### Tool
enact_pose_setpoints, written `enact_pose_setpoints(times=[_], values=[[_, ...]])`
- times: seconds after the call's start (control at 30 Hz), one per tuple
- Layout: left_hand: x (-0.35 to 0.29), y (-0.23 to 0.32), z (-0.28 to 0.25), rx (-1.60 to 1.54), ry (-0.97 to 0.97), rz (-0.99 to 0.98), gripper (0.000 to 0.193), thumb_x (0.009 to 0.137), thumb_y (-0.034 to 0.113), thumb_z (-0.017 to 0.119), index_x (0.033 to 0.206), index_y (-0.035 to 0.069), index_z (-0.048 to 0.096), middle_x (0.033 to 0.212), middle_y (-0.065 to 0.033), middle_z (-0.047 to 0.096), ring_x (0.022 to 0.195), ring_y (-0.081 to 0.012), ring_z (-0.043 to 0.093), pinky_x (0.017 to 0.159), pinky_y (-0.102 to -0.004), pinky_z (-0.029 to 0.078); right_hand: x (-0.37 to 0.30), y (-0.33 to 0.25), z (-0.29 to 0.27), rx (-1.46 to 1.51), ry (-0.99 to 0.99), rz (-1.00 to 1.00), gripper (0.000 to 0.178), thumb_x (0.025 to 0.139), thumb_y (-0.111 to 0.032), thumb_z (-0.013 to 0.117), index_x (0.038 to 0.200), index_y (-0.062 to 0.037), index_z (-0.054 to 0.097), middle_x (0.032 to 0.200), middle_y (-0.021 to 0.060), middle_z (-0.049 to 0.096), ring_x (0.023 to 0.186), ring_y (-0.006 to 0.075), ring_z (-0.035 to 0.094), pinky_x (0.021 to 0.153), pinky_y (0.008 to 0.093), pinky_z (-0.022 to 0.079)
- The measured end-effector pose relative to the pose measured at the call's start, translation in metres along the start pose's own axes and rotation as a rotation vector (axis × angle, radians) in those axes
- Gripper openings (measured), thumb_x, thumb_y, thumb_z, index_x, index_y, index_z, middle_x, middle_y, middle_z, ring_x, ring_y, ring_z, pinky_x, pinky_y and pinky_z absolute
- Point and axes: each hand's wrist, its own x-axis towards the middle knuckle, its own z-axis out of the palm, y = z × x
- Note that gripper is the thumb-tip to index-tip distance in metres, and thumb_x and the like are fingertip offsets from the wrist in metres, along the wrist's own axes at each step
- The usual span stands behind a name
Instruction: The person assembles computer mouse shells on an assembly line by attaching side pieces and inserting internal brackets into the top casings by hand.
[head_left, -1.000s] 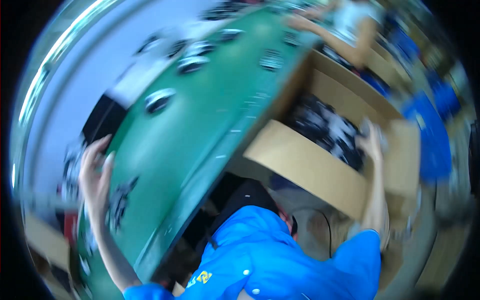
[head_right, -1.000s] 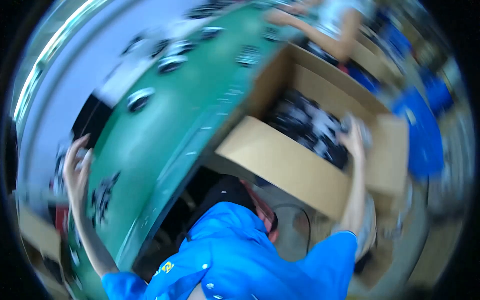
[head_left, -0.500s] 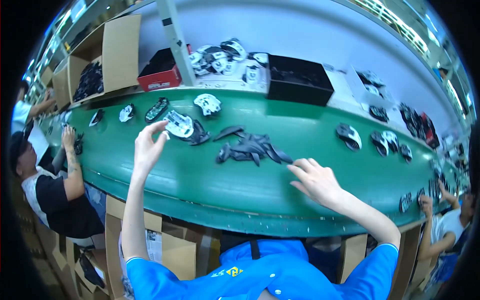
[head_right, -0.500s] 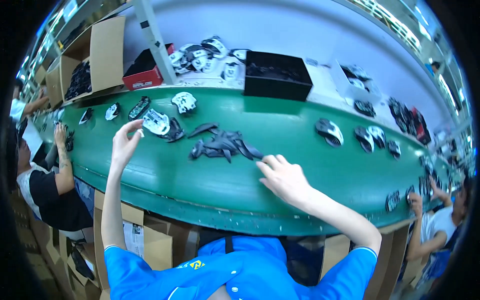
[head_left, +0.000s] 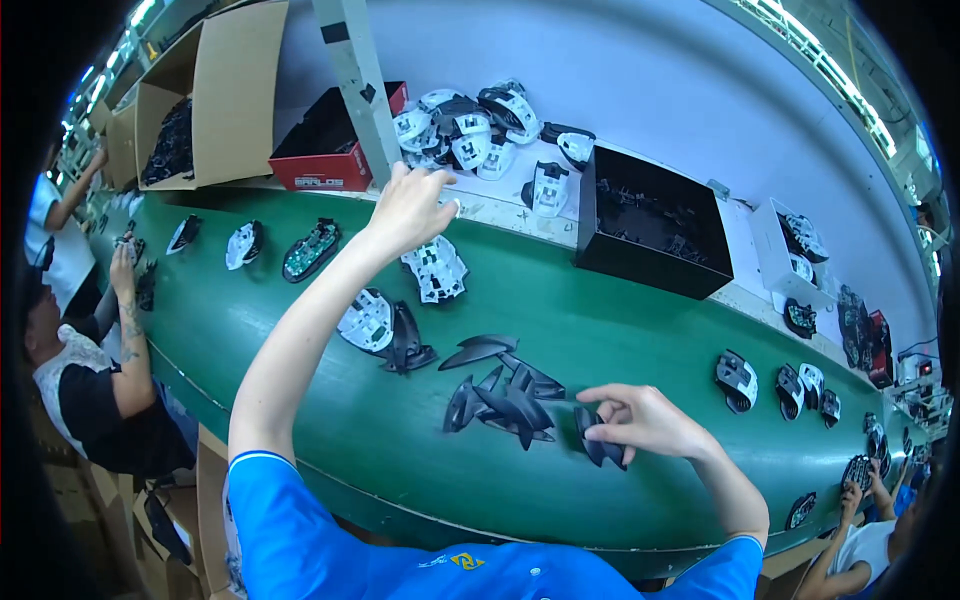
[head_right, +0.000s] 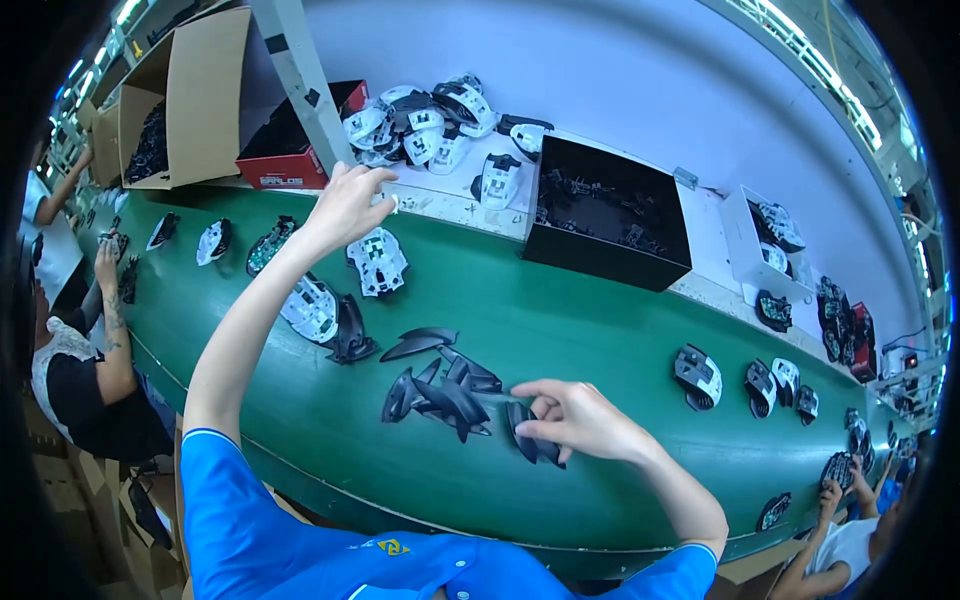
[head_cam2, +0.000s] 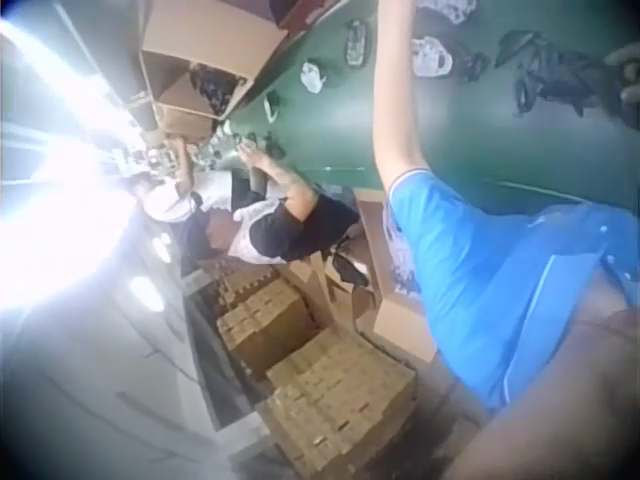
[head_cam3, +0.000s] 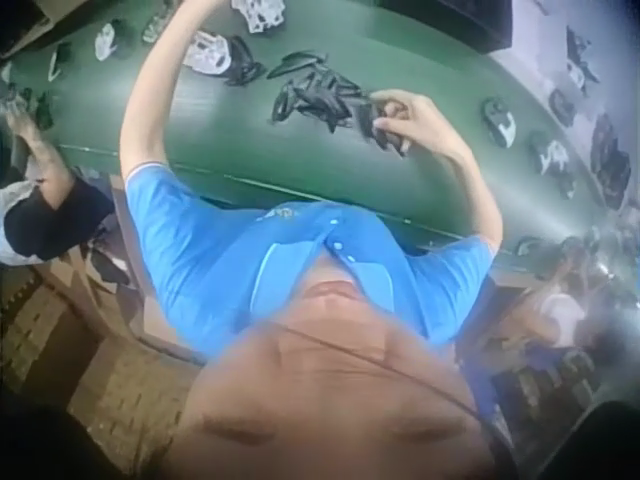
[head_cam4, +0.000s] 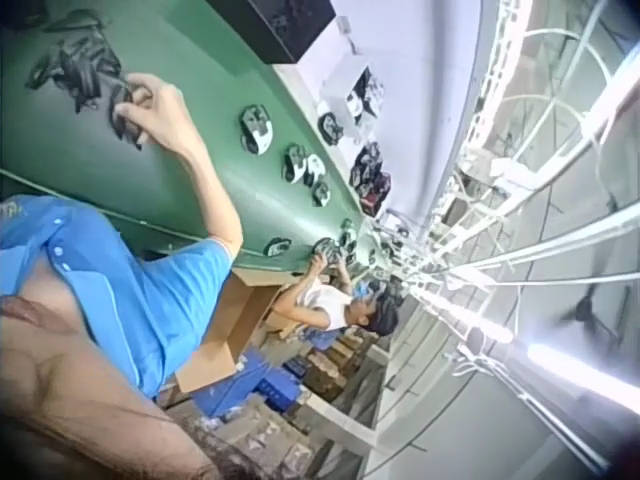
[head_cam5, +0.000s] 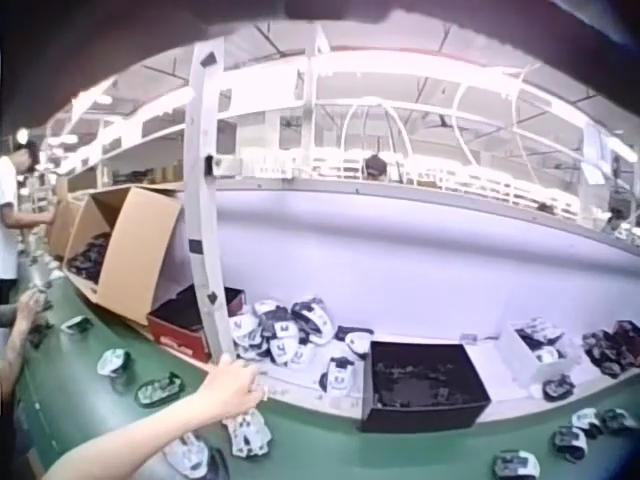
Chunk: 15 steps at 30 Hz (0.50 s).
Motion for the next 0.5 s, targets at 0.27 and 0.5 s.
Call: enact_pose_setpoints(times=[0.27, 0.5], values=[[0.103, 0.087, 0.07, 0.026, -0.264, -0.233, 0.08, 0.068, 0.067, 0.057, 0.11, -0.002, 0.061, 0.106, -0.0205, 0.061, 0.108, -0.0386, 0.047, 0.091, -0.0433, 0.043, 0.0, -0.015, -0.017, 0.41, -0.162, 0.014, 0.029, 0.083, -0.007, 0.064, 0.11, -0.0005, 0.052, 0.089, 0.0023, 0.057, 0.079, 0.0089, 0.057, 0.058, 0.0239, 0.055], [0.124, 0.071, 0.116, -0.041, -0.198, -0.486, 0.069, 0.057, 0.055, 0.071, 0.105, 0.006, 0.065, 0.117, -0.0159, 0.057, 0.114, -0.0317, 0.048, 0.092, -0.0407, 0.042, -0.022, 0.007, -0.022, 0.436, 0.116, 0.032, 0.019, 0.083, -0.008, 0.065, 0.1, 0.0008, 0.062, 0.082, 0.0052, 0.061, 0.075, 0.011, 0.061, 0.055, 0.0256, 0.056]])
